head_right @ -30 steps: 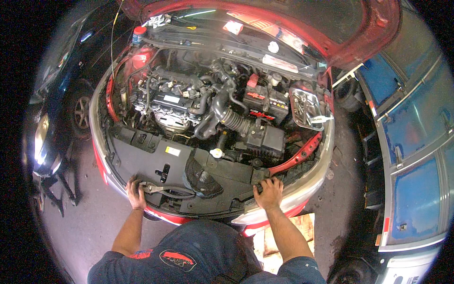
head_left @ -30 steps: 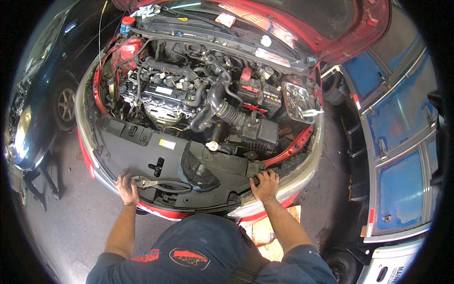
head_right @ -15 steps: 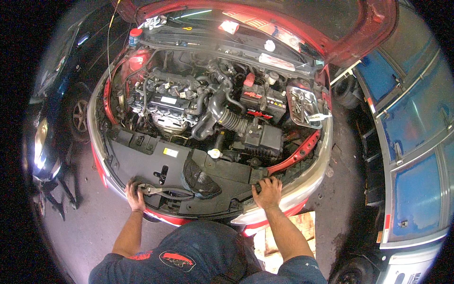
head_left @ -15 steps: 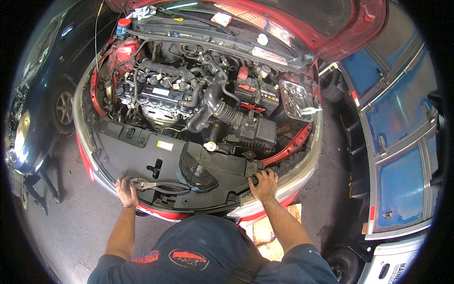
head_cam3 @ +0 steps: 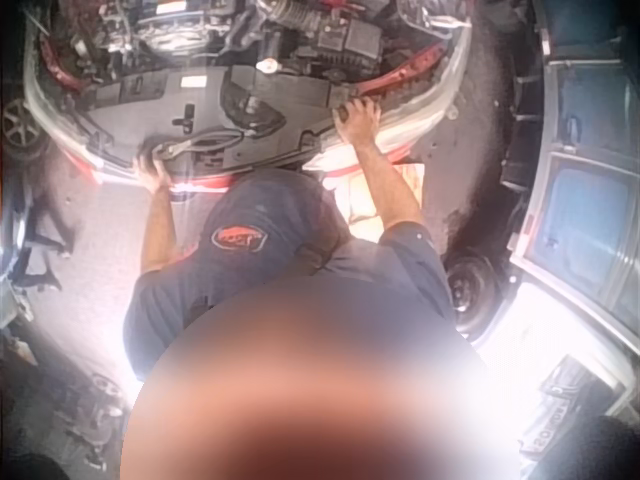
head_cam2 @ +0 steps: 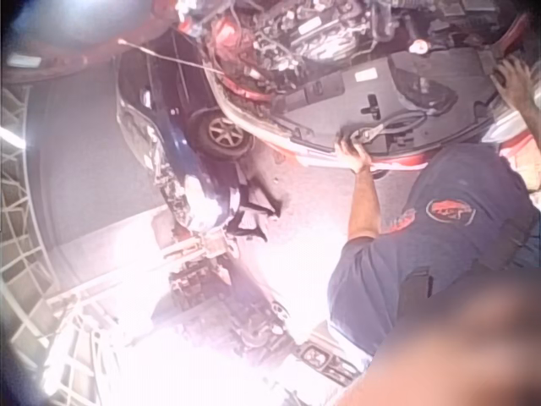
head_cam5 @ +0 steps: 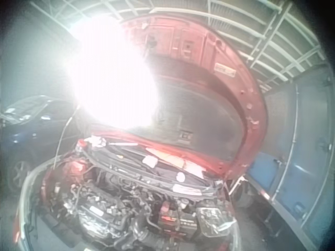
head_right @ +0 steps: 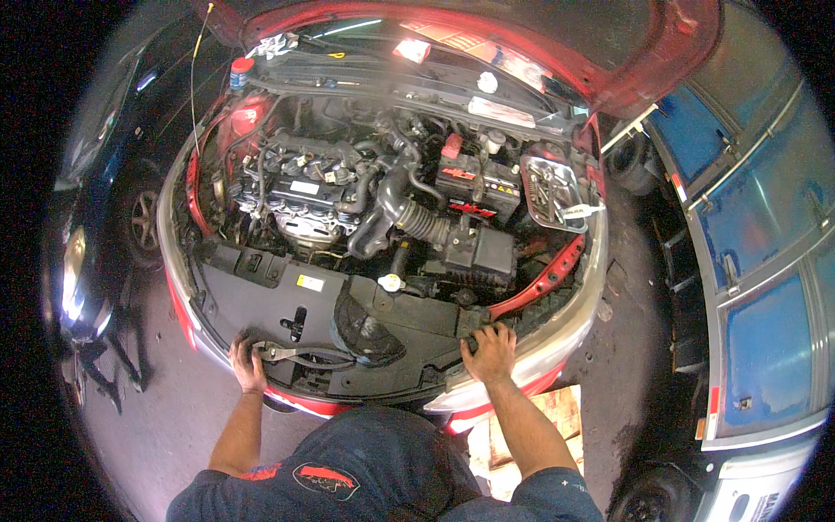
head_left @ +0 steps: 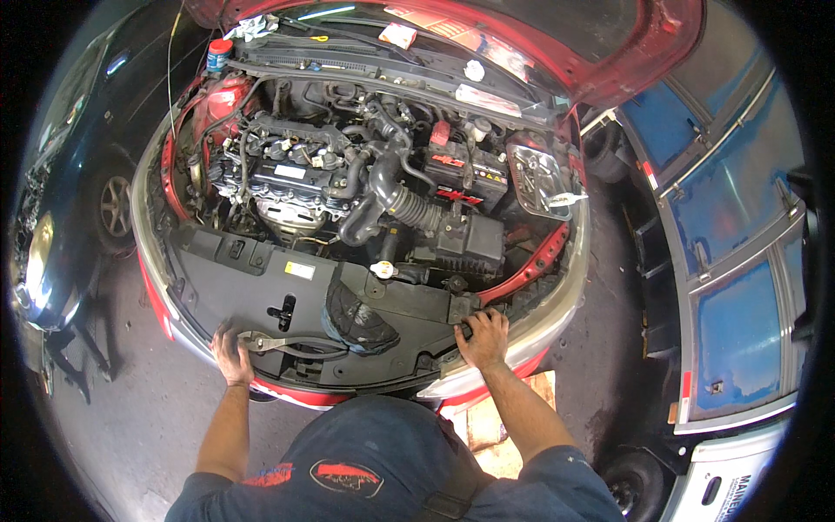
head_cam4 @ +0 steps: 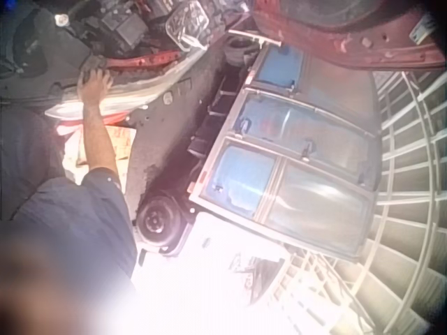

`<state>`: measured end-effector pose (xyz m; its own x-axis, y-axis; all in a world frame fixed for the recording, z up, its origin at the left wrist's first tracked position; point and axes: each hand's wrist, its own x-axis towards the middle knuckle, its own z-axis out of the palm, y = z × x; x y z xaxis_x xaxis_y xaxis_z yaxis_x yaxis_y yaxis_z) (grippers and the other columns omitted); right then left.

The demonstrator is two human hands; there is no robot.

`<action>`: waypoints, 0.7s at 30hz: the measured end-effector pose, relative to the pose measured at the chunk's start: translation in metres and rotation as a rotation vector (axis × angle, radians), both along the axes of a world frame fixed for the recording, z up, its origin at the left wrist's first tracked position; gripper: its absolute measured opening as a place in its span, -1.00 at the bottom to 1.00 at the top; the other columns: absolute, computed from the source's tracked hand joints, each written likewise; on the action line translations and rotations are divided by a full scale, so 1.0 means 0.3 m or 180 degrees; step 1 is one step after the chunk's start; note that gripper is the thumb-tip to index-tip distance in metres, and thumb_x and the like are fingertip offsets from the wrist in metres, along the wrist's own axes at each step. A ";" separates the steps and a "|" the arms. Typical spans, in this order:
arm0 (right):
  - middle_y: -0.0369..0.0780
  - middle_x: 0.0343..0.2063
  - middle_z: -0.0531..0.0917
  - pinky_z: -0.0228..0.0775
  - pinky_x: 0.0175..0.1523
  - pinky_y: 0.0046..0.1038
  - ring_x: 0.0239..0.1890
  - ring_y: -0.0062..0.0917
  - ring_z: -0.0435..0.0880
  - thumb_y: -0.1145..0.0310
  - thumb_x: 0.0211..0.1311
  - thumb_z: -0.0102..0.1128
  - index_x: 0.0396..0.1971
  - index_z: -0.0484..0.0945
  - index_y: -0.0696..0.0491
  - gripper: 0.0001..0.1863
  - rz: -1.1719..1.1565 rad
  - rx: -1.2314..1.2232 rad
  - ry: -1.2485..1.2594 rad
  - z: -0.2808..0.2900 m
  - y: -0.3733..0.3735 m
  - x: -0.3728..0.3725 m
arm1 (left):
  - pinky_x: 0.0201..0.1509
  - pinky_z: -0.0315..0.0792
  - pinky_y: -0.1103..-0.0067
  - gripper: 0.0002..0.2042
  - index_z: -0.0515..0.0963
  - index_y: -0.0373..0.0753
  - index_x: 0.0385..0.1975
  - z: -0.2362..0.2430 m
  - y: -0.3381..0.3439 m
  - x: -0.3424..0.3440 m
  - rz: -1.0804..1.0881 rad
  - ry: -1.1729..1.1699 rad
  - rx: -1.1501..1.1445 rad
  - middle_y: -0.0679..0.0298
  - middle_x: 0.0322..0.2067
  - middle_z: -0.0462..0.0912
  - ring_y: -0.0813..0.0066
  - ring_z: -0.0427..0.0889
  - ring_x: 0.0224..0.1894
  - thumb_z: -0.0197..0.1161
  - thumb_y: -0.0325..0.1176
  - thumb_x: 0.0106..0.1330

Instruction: The person works under the hood of a red car in a garage, handling engine components and tools. They remove a plastic cover, select a socket wrench from a tray, and manipulate parts within the engine bay, including a blue connector and hoses. The person appears to be performing maintenance or repair on the engine.

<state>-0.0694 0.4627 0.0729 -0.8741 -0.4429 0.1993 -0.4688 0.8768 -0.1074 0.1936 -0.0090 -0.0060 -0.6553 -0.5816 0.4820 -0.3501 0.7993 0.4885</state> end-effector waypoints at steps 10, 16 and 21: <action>-0.16 -0.11 0.65 0.10 0.36 -0.05 0.18 -0.16 0.41 -0.01 0.16 0.27 -0.22 0.71 0.06 -0.58 0.0082 -0.0086 0.0138 -0.001 0.001 -0.002 | 0.37 0.18 0.15 -0.69 0.56 -0.25 -0.04 -0.014 -0.010 -0.005 0.0262 -0.0176 0.0185 0.00 0.14 0.53 -0.05 0.41 0.26 0.10 -0.21 0.37; -0.14 -0.16 0.65 0.15 0.29 0.03 0.13 -0.10 0.44 0.01 0.14 0.25 -0.27 0.71 0.08 -0.59 0.0226 -0.0068 0.0185 0.010 0.004 -0.010 | 0.30 0.31 0.27 -0.54 0.52 -0.39 0.07 0.230 -0.016 -0.340 0.1045 0.0223 0.1578 -0.11 0.09 0.55 -0.02 0.49 0.17 0.11 -0.07 0.46; -0.14 -0.20 0.64 0.15 0.28 0.01 0.08 -0.11 0.45 0.07 0.11 0.30 -0.28 0.71 0.06 -0.64 0.0290 -0.0253 0.0176 0.018 0.015 -0.022 | 0.26 0.35 0.34 -0.53 0.49 -0.40 0.08 0.527 0.087 -0.939 -0.0540 0.0664 0.1563 -0.08 0.04 0.60 0.13 0.56 0.12 0.11 -0.06 0.48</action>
<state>-0.0760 0.4674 0.0782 -0.8176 -0.5009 0.2838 -0.5533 0.8200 -0.1468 -0.0881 0.0171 0.1521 -0.6791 -0.6651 0.3106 -0.0923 0.4972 0.8627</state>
